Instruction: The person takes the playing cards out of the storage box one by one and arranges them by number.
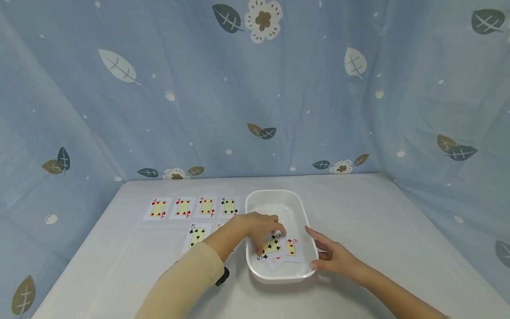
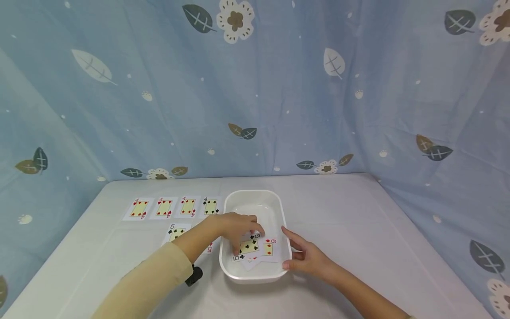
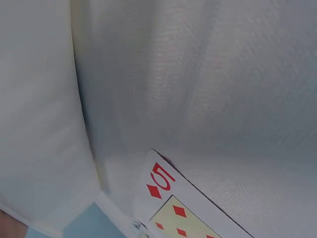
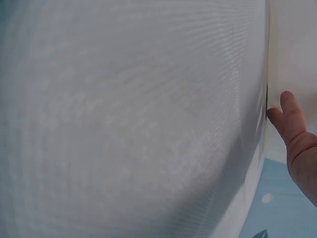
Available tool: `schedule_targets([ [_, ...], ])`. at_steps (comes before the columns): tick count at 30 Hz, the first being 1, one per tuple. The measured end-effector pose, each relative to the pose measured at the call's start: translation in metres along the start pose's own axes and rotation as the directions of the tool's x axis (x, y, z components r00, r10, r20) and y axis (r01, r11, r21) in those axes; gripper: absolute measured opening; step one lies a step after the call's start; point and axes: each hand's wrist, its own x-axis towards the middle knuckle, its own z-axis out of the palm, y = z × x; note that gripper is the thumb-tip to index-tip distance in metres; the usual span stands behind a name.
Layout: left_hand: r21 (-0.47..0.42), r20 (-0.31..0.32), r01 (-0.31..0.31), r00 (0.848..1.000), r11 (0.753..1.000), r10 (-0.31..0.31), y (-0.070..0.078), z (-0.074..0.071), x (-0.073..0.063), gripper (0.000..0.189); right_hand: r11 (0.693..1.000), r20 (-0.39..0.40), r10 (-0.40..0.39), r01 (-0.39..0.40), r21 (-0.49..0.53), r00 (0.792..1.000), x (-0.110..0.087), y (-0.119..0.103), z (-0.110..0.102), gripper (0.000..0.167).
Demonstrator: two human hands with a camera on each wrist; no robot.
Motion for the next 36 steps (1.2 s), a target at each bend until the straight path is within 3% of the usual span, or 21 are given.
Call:
schedule_targets([
  [15, 0.023, -0.016, -0.025, 1.000, 0.999, 0.025, 0.0050, -0.0061, -0.0061, 0.077, 1.000, 0.004, 0.017, -0.017, 0.022, 1.000, 0.0004, -0.0011, -0.0020, 0.084],
  [25, -0.045, 0.003, 0.032, 0.999, 0.998, -0.032, 0.0053, -0.0060, -0.0030, 0.080, 1.000, -0.011, 0.020, -0.020, 0.004, 1.000, 0.0010, -0.0005, -0.0023, 0.084],
  [33, -0.111, 0.007, 0.029, 1.000, 0.993, -0.028, 0.0069, -0.0033, -0.0024, 0.086, 1.000, 0.001, -0.017, 0.017, 0.007, 1.000, 0.0007, -0.0005, -0.0003, 0.083],
  [36, -0.086, 0.025, 0.033, 0.999, 0.996, -0.031, 0.0069, -0.0021, -0.0023, 0.090, 1.000, 0.007, -0.018, 0.018, 0.015, 1.000, 0.0001, -0.0008, 0.0009, 0.083],
])
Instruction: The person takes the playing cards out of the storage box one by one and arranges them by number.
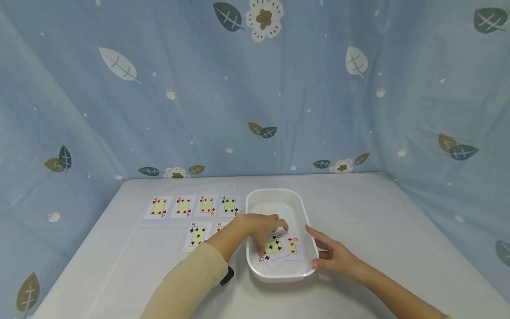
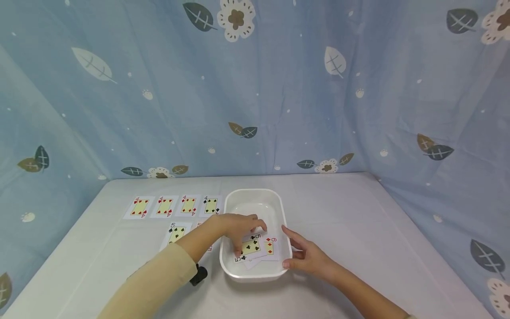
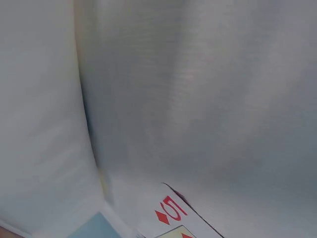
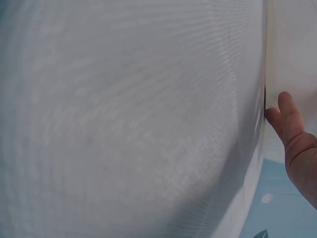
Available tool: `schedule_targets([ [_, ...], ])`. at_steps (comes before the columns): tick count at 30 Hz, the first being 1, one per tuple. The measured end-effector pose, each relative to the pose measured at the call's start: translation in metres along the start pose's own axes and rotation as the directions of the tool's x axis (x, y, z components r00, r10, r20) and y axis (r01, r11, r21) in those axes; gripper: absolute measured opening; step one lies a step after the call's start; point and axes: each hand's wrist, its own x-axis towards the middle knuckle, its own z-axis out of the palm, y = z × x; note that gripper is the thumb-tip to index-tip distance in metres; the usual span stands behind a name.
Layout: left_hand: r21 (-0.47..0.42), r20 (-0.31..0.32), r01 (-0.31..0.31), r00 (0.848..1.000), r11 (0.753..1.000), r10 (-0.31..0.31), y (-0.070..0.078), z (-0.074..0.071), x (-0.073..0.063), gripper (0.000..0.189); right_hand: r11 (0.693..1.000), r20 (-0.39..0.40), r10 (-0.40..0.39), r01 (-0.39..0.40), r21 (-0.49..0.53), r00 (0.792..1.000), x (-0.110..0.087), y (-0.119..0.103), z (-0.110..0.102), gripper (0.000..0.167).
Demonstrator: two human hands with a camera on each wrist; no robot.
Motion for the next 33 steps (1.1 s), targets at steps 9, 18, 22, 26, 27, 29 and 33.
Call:
schedule_targets([
  [9, 0.029, -0.015, -0.062, 0.998, 0.998, 0.062, -0.0018, 0.0034, -0.0001, 0.080, 0.999, -0.006, 0.030, -0.030, 0.011, 1.000, -0.0002, 0.0010, 0.0003, 0.084],
  [18, 0.030, 0.005, -0.068, 0.998, 0.997, 0.068, -0.0012, 0.0041, 0.0004, 0.087, 0.999, 0.001, 0.035, -0.035, 0.012, 0.999, 0.0006, 0.0018, 0.0000, 0.084],
  [22, 0.028, -0.007, -0.071, 0.997, 0.997, 0.071, -0.0016, 0.0036, 0.0009, 0.084, 1.000, 0.006, 0.021, -0.021, 0.021, 1.000, 0.0007, 0.0023, -0.0006, 0.083],
  [26, 0.013, -0.029, -0.074, 0.997, 0.997, 0.074, -0.0035, 0.0016, 0.0027, 0.079, 1.000, -0.001, 0.016, -0.015, 0.021, 1.000, 0.0013, 0.0029, -0.0017, 0.084],
  [27, 0.018, -0.034, -0.077, 0.996, 0.997, 0.077, -0.0037, 0.0010, 0.0030, 0.078, 1.000, -0.005, 0.016, -0.016, 0.019, 1.000, 0.0014, 0.0030, -0.0018, 0.084],
  [29, 0.026, -0.041, -0.079, 0.996, 0.996, 0.080, -0.0044, 0.0007, 0.0042, 0.076, 1.000, -0.007, 0.008, -0.008, 0.012, 1.000, 0.0019, 0.0034, -0.0018, 0.084],
  [33, 0.028, -0.048, -0.054, 0.997, 0.998, 0.056, -0.0036, 0.0021, 0.0059, 0.076, 1.000, -0.002, -0.003, 0.003, 0.010, 1.000, 0.0020, 0.0033, -0.0008, 0.083],
])
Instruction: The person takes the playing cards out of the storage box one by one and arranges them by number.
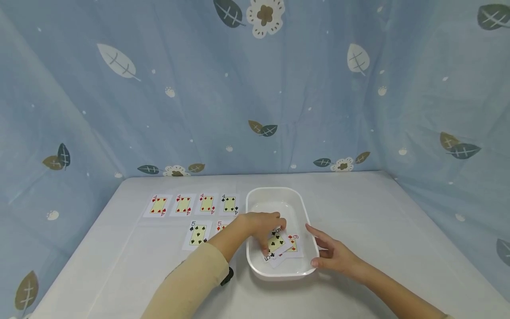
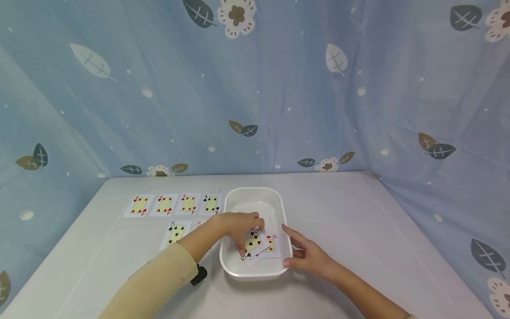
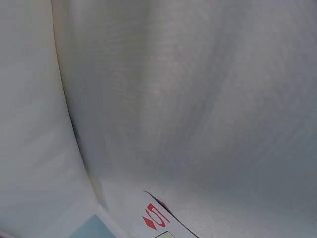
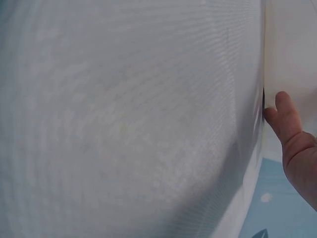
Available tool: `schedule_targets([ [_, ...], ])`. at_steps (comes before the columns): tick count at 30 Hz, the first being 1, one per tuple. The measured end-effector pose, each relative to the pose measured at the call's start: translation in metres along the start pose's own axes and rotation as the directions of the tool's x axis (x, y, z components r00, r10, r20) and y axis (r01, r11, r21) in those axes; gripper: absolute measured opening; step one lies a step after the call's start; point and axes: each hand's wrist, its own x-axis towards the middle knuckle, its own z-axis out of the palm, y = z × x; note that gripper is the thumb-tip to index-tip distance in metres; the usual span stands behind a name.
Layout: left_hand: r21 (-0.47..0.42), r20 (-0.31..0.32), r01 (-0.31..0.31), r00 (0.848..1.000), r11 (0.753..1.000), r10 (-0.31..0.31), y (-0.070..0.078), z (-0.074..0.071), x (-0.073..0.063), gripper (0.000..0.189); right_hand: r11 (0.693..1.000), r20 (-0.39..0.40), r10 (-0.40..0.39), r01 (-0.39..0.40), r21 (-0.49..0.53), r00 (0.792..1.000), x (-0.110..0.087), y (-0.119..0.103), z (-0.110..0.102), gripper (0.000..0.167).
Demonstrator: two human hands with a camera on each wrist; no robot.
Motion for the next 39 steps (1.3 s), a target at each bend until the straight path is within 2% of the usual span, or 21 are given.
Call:
schedule_targets([
  [3, -0.042, -0.028, 0.007, 1.000, 0.999, -0.008, 0.000, 0.002, 0.001, 0.076, 1.000, 0.002, 0.008, -0.008, 0.006, 1.000, -0.001, -0.001, 0.001, 0.082],
  [9, -0.139, -0.153, -0.073, 0.987, 0.988, 0.051, -0.003, 0.002, 0.000, 0.050, 1.000, -0.004, 0.003, -0.003, -0.007, 1.000, -0.001, 0.000, 0.001, 0.083],
  [15, -0.187, -0.213, -0.117, 0.974, 0.975, 0.076, -0.005, 0.001, -0.002, 0.034, 1.000, -0.008, 0.021, -0.021, -0.001, 1.000, -0.001, 0.000, 0.000, 0.083],
  [21, -0.300, -0.304, -0.191, 0.948, 0.935, 0.096, -0.012, 0.001, 0.000, 0.025, 1.000, 0.002, -0.011, 0.011, -0.009, 1.000, -0.001, 0.002, -0.001, 0.082],
  [24, -0.402, -0.349, -0.212, 0.935, 0.891, 0.065, -0.016, 0.000, 0.001, 0.024, 1.000, -0.005, -0.006, 0.005, -0.025, 1.000, 0.000, 0.001, 0.000, 0.082],
  [29, -0.610, -0.371, -0.209, 0.928, 0.764, -0.042, -0.020, -0.003, 0.000, 0.025, 0.999, -0.021, 0.011, -0.012, -0.030, 1.000, 0.000, -0.001, 0.001, 0.082],
  [32, -0.680, -0.383, -0.212, 0.919, 0.702, -0.093, -0.024, -0.004, -0.001, 0.027, 1.000, -0.020, 0.008, -0.009, -0.028, 1.000, 0.001, -0.001, 0.001, 0.082],
  [36, -0.747, -0.408, -0.233, 0.900, 0.623, -0.153, -0.030, -0.005, -0.004, 0.029, 1.000, -0.019, 0.010, -0.010, -0.029, 1.000, 0.001, -0.001, 0.001, 0.083],
  [39, -0.801, -0.411, -0.240, 0.886, 0.548, -0.213, -0.034, -0.007, -0.010, 0.029, 0.999, -0.023, 0.020, -0.021, -0.025, 1.000, 0.000, -0.002, 0.001, 0.084],
])
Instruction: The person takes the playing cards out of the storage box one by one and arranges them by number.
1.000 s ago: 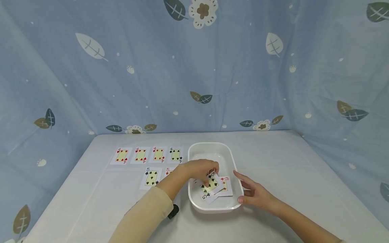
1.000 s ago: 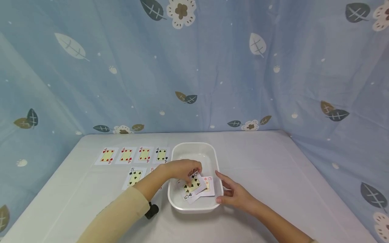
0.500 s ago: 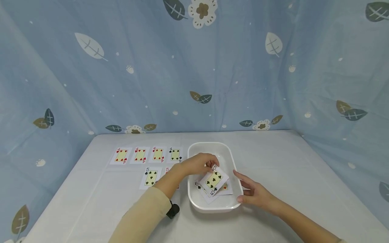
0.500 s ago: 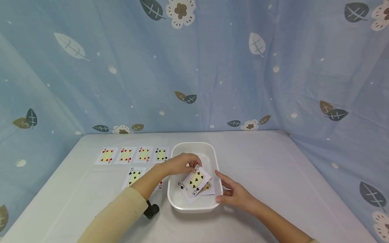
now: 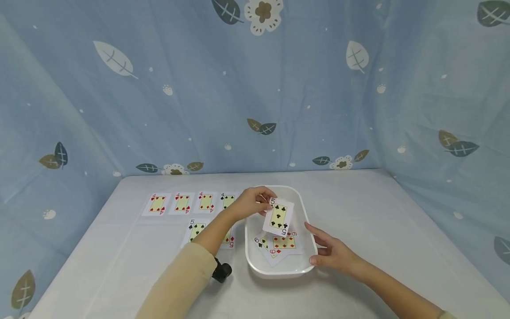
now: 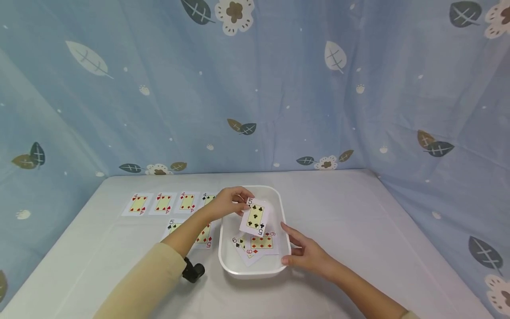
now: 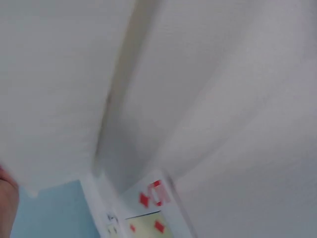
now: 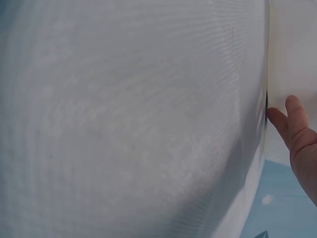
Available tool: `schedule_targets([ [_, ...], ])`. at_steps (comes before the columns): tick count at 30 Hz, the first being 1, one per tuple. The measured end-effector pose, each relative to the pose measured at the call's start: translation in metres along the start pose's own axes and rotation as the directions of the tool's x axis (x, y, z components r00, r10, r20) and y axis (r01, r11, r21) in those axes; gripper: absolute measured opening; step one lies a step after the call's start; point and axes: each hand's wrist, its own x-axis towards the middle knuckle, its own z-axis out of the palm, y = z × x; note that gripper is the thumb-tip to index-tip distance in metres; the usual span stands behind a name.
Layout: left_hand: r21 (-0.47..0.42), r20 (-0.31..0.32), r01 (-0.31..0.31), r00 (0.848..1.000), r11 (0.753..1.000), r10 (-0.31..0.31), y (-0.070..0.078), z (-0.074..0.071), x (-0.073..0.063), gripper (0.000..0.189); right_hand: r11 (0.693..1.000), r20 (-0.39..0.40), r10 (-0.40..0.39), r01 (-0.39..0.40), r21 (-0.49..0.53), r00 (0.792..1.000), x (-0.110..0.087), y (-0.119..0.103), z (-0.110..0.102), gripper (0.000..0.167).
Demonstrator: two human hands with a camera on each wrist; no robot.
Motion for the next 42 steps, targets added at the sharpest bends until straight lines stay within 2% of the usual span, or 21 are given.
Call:
schedule_targets([
  [5, -0.104, -0.053, 0.040, 0.998, 0.994, -0.046, 0.005, -0.011, -0.007, 0.031, 1.000, -0.007, 0.014, -0.014, -0.007, 1.000, 0.000, -0.002, 0.001, 0.085],
  [11, -0.118, -0.106, 0.087, 0.989, 0.989, -0.099, 0.008, -0.024, -0.018, 0.032, 1.000, 0.002, 0.007, -0.007, 0.016, 1.000, -0.001, -0.002, 0.001, 0.084],
  [17, -0.140, -0.155, 0.096, 0.981, 0.986, -0.117, 0.006, -0.042, -0.033, 0.035, 1.000, 0.011, -0.009, 0.009, 0.029, 1.000, -0.001, -0.001, 0.000, 0.083],
  [28, -0.080, -0.205, 0.106, 0.971, 0.991, -0.121, 0.003, -0.072, -0.069, 0.038, 1.000, 0.009, 0.008, -0.008, 0.029, 1.000, -0.001, 0.001, 0.000, 0.083],
  [32, -0.065, -0.222, 0.117, 0.966, 0.991, -0.129, -0.003, -0.086, -0.082, 0.039, 0.999, 0.009, 0.012, -0.012, 0.037, 1.000, -0.001, 0.001, 0.000, 0.083],
  [38, -0.040, -0.235, 0.159, 0.958, 0.986, -0.164, -0.014, -0.106, -0.102, 0.041, 0.999, 0.013, -0.023, 0.023, 0.031, 1.000, 0.000, 0.002, 0.000, 0.082],
  [42, -0.007, -0.249, 0.165, 0.955, 0.986, -0.161, -0.017, -0.119, -0.114, 0.041, 1.000, 0.010, -0.019, 0.019, 0.024, 1.000, 0.000, 0.002, 0.000, 0.083],
])
